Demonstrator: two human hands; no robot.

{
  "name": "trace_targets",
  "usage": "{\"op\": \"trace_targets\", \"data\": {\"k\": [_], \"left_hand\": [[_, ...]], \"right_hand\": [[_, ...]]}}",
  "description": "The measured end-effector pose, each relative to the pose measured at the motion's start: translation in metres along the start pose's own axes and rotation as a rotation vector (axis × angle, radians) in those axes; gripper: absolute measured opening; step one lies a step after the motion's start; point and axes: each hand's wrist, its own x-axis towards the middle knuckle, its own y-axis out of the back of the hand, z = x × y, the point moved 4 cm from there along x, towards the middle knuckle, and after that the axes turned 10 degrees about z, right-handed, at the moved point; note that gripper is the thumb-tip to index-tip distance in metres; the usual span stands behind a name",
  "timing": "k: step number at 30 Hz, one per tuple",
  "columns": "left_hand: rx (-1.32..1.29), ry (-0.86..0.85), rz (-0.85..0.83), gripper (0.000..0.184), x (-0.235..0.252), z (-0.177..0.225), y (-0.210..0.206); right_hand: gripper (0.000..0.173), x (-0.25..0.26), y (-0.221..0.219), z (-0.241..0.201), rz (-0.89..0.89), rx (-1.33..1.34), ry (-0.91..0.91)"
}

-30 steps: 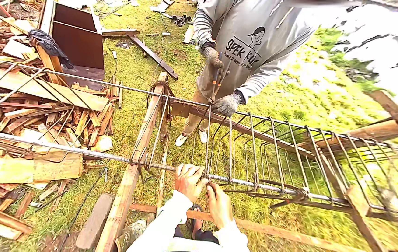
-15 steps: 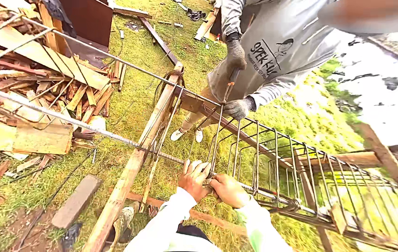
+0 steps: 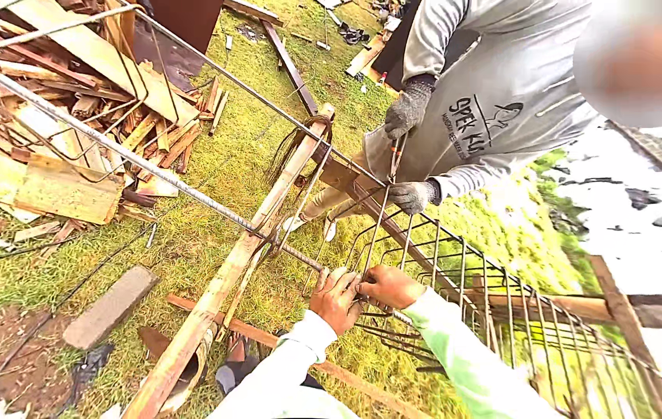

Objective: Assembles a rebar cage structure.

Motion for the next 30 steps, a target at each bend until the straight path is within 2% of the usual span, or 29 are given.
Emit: {"op": "trace_targets", "data": {"k": [3,5,9,14,21,24,26,28,30], "left_hand": [[0.005,-0.004,0.038,0.045,0.0,0.002,-0.001],[-0.005,0.003,0.068,0.046,0.0,0.002,-0.003],[-0.052,0.066,0.134,0.046,0.0,0.0,-0.006],[-0.008,0.156,0.128,0.04,-0.003,0.005,0.0],[-0.122,0.342,0.054,0.027,0.006,0.009,0.007],[-0.112,0.414,-0.077,0.026,0.011,0.011,0.013],[-0.119,0.451,-0.204,0.027,0.015,0.01,0.017],[-0.129,0.471,-0.282,0.028,0.02,0.009,0.02],[-0.14,0.504,-0.358,0.029,0.026,0.01,0.026]], "right_hand": [[0.042,-0.003,0.001,-0.01,-0.064,-0.108,0.029],[0.035,0.0,0.003,-0.008,-0.096,-0.089,0.051],[0.021,0.013,0.005,0.012,-0.127,0.169,0.08],[0.015,0.014,0.005,0.015,-0.165,0.35,0.02],[0.018,0.021,0.006,0.015,-0.263,0.668,-0.052],[0.035,0.02,0.005,0.028,-0.312,0.683,0.045],[0.034,0.018,0.002,0.039,-0.273,0.705,0.116],[0.021,0.015,-0.002,0.044,-0.127,0.671,0.182],[0.017,0.014,-0.007,0.043,0.056,0.527,0.282]]}}
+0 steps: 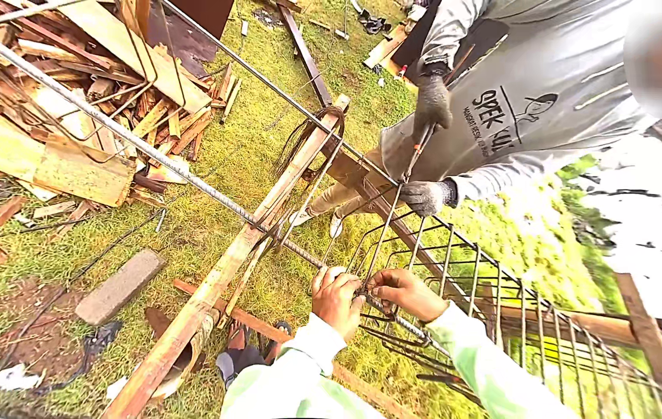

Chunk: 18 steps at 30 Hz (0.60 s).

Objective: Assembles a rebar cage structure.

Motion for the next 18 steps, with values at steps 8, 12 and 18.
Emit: {"op": "trace_targets", "data": {"k": [8,12,18], "left_hand": [[0.108,0.056,-0.179,0.029,0.013,0.01,0.012],[0.067,0.005,-0.039,0.028,0.004,0.005,0.005],[0.045,-0.171,0.352,0.018,-0.01,-0.002,-0.007]], "right_hand": [[0.03,-0.007,-0.018,-0.015,0.17,-0.524,0.458],[0.03,-0.015,-0.018,-0.027,0.116,-0.579,0.3],[0.032,-0.005,-0.006,-0.035,-0.094,-0.283,-0.133]]}}
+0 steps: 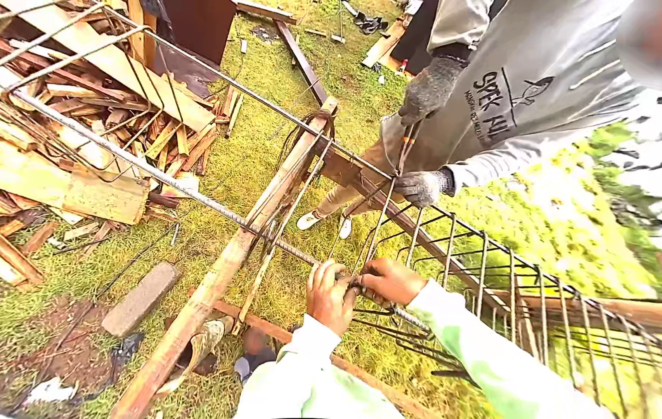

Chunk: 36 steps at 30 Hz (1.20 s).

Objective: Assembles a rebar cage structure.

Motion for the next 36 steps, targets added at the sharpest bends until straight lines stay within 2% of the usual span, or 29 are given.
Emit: {"op": "trace_targets", "data": {"k": [3,6,9,12,14,18,22,25,29,34,36], "left_hand": [[0.049,0.061,-0.057,0.021,0.001,-0.001,0.001],[0.041,0.148,-0.172,0.025,0.005,-0.001,-0.001],[0.003,0.198,-0.102,0.022,0.006,0.0,-0.007],[0.026,0.273,-0.174,0.024,0.011,0.005,-0.005],[0.051,0.31,-0.211,0.024,0.015,0.008,-0.002],[0.099,0.334,-0.328,0.026,0.021,0.01,0.004],[0.154,0.315,-0.394,0.026,0.024,0.011,0.007],[0.129,0.282,-0.385,0.026,0.025,0.011,0.009],[0.118,0.22,-0.474,0.029,0.029,0.009,0.014],[0.11,0.17,-0.562,0.03,0.033,0.004,0.015],[0.105,0.154,-0.569,0.029,0.033,0.001,0.013]], "right_hand": [[0.021,0.008,-0.001,-0.007,-0.097,0.019,-0.112],[0.015,0.016,0.002,-0.003,-0.116,0.097,-0.093],[0.015,0.015,0.002,0.007,-0.085,0.399,-0.123],[0.018,0.011,-0.011,0.029,-0.045,0.751,-0.11],[0.019,0.003,-0.02,0.041,0.033,0.819,-0.037],[0.022,-0.003,-0.031,0.047,0.342,0.455,0.14],[0.028,-0.012,-0.038,0.024,0.462,0.055,0.135],[0.029,-0.017,-0.034,0.006,0.436,-0.088,0.024],[0.029,-0.022,-0.027,-0.013,0.349,-0.221,-0.076],[0.03,-0.014,-0.024,-0.019,0.28,-0.243,-0.121],[0.031,-0.006,-0.022,-0.014,0.262,-0.161,-0.143]]}}
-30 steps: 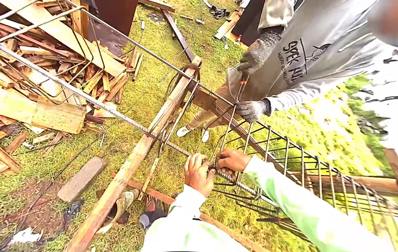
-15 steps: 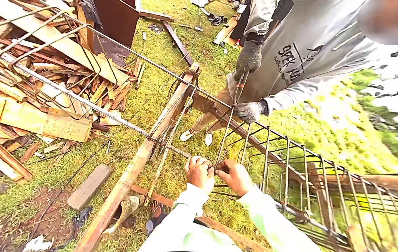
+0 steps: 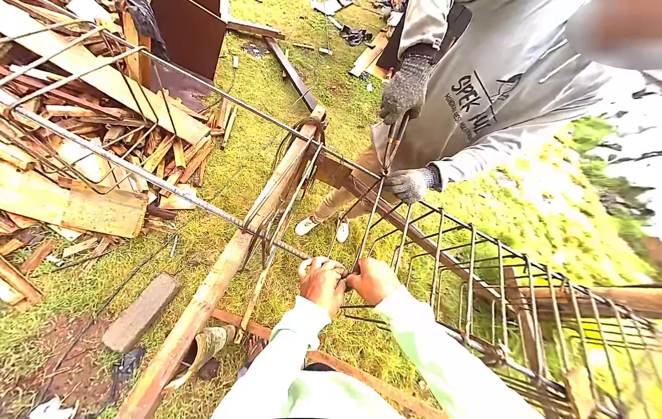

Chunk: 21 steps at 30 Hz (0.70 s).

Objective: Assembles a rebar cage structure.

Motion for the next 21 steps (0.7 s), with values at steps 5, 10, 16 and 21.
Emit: {"op": "trace_targets", "data": {"k": [5,10,16,21], "left_hand": [[-0.009,-0.026,0.078,0.03,-0.001,-0.004,-0.007],[-0.034,0.018,0.077,0.028,0.0,-0.001,-0.004],[-0.061,-0.029,0.239,0.026,-0.005,-0.011,-0.015],[-0.138,-0.135,0.534,0.02,-0.014,-0.014,-0.03]], "right_hand": [[0.01,0.02,-0.004,0.025,-0.185,0.607,-0.082],[0.028,0.007,0.009,0.044,-0.061,0.536,0.187],[0.034,-0.003,-0.006,0.016,0.088,0.003,0.509],[0.03,0.0,0.007,0.009,-0.043,-0.185,0.578]]}}
